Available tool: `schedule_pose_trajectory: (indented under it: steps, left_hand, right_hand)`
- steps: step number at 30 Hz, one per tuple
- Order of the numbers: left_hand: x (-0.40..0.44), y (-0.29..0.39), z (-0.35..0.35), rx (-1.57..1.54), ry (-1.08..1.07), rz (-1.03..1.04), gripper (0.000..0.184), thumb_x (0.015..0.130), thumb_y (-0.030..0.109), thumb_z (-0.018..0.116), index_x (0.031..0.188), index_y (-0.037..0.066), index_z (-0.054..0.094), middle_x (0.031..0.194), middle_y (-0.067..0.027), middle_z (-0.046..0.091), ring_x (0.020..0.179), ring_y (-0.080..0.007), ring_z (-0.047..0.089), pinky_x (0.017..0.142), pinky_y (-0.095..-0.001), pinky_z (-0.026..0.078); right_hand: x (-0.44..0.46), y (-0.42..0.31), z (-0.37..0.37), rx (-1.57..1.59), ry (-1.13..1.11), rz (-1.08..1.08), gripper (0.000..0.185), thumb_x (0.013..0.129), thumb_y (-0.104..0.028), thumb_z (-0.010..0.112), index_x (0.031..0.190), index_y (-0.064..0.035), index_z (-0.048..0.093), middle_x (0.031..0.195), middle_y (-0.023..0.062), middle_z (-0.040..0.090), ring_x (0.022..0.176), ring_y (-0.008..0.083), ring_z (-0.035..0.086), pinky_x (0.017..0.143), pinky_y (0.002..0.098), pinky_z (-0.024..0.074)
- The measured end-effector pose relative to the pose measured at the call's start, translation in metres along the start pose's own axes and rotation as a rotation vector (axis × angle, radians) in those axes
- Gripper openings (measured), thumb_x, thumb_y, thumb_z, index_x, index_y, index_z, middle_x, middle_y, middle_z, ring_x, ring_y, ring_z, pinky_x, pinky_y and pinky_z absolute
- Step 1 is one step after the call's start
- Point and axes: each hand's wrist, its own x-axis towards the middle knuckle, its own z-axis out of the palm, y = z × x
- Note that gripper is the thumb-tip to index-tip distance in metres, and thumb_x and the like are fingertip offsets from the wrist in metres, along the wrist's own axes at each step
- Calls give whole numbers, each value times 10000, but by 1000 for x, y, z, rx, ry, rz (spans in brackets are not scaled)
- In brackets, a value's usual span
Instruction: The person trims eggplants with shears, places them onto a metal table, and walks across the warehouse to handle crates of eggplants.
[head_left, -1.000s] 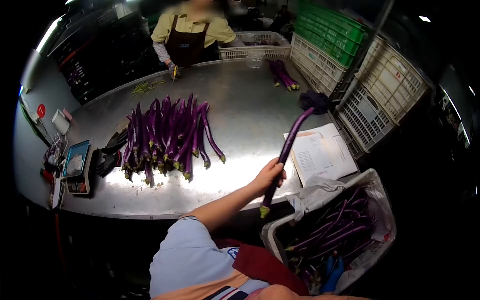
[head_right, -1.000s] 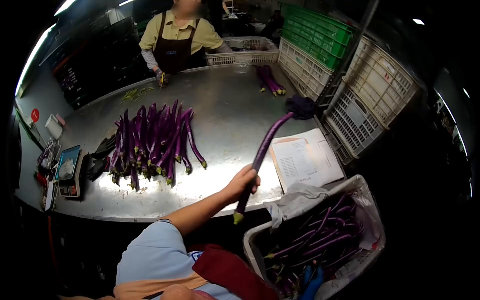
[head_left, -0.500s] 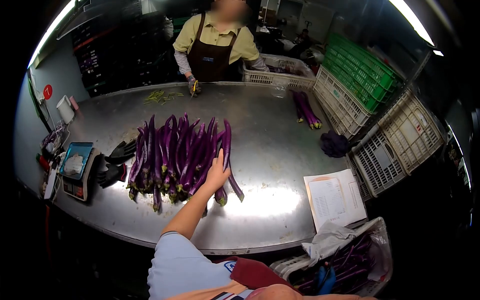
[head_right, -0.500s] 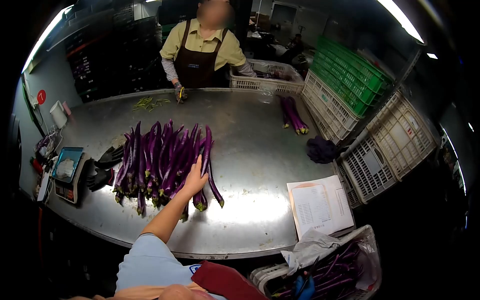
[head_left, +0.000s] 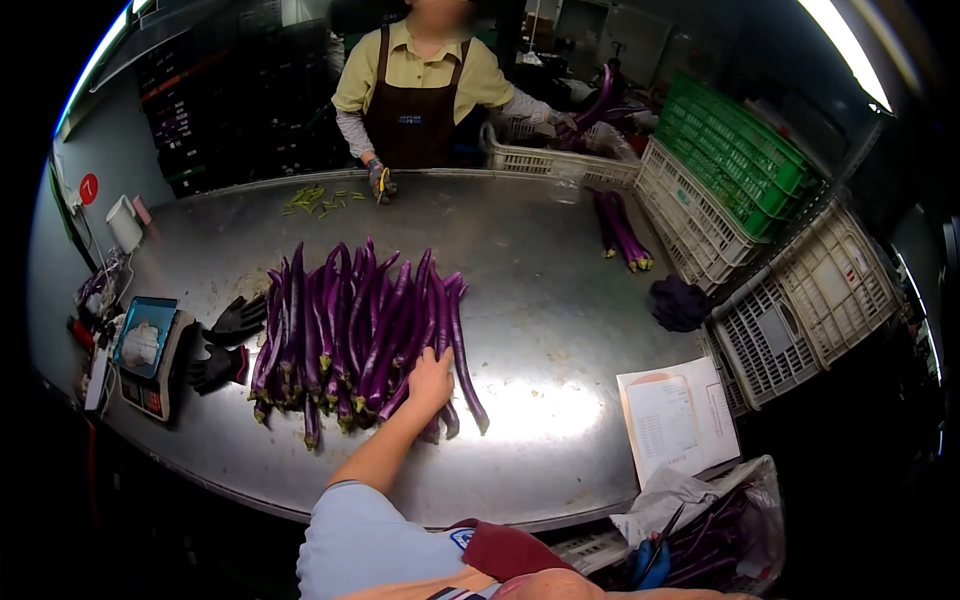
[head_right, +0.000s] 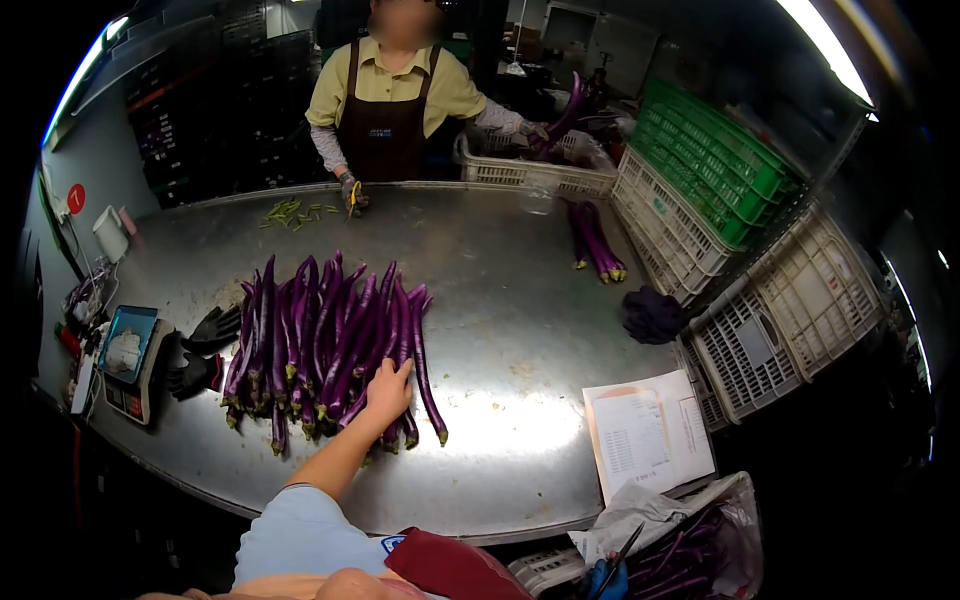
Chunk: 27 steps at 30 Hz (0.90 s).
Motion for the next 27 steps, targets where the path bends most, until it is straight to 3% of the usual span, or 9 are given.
schedule_pose_trajectory:
  steps: [6, 9, 13, 14, 18, 21, 22, 25, 27]
  left_hand:
    - [2, 5, -12, -69, -23, -45, 474, 703, 138, 576, 1165, 108, 478, 1014, -182, 438, 876, -342, 506, 709, -417, 460]
    - [3, 12, -20, -120, 61, -9, 463, 715, 143, 569, 1164, 88, 474, 1049, -183, 439, 886, -347, 512, 728, -411, 454]
    - [6, 35, -27, -261, -4, 32, 442, 738, 166, 564, 1163, 79, 476, 1096, -172, 437, 929, -315, 510, 749, -381, 446]
    - [5, 42, -25, -287, 0, 63, 434, 745, 165, 559, 1162, 80, 475, 1080, -169, 442, 907, -317, 518, 742, -385, 447]
    - [0, 71, -21, -433, -34, 194, 412, 766, 177, 551, 1160, 83, 477, 1063, -161, 457, 878, -316, 529, 743, -380, 445]
    - [-6, 90, -9, -486, -104, 255, 400, 778, 187, 544, 1159, 83, 479, 1057, -158, 469, 877, -310, 530, 748, -372, 442]
    - [-9, 97, -11, -523, -162, 244, 383, 786, 188, 534, 1152, 82, 483, 1042, -156, 483, 878, -305, 531, 752, -366, 440]
    - [-21, 116, -12, -538, -233, 309, 367, 794, 186, 525, 1144, 82, 487, 1034, -151, 491, 877, -302, 532, 751, -365, 440]
    - [-31, 126, -10, -547, -282, 330, 353, 799, 189, 521, 1134, 82, 491, 998, -148, 509, 869, -299, 533, 747, -364, 441]
  right_hand:
    - [17, 14, -22, 320, -81, 88, 173, 873, -113, 422, 991, -160, 538, 490, -68, 306, 390, 55, 327, 358, 200, 259]
    - [19, 20, -27, 155, 33, 55, 158, 890, -181, 399, 954, -198, 542, 463, -67, 281, 358, 64, 299, 337, 206, 234]
    - [-5, -13, 28, -100, 186, 34, 169, 876, -171, 435, 1024, -164, 518, 483, -56, 316, 368, 60, 314, 342, 199, 228]
    - [-2, -24, 17, 390, 111, 386, 246, 855, -104, 466, 1099, -118, 490, 521, -51, 359, 389, 59, 338, 352, 196, 245]
    - [-34, -27, 42, -144, 159, -30, 300, 849, -81, 470, 1149, -78, 454, 560, -51, 385, 416, 56, 354, 381, 191, 276]
    - [-28, -9, 7, 361, 86, 341, 310, 848, -86, 470, 1156, -57, 442, 594, -48, 402, 449, 50, 373, 408, 183, 296]
    - [-58, -36, 48, -164, 169, -30, 312, 848, -77, 464, 1158, -47, 438, 625, -45, 417, 479, 51, 398, 431, 178, 315]
    - [-72, -35, 43, -246, 174, -64, 322, 856, -76, 452, 1177, -68, 424, 638, -47, 428, 503, 51, 418, 451, 172, 329]
    - [-82, -35, 37, -105, 158, 33, 340, 863, -70, 444, 1199, -90, 403, 657, -38, 439, 520, 57, 439, 463, 181, 366]
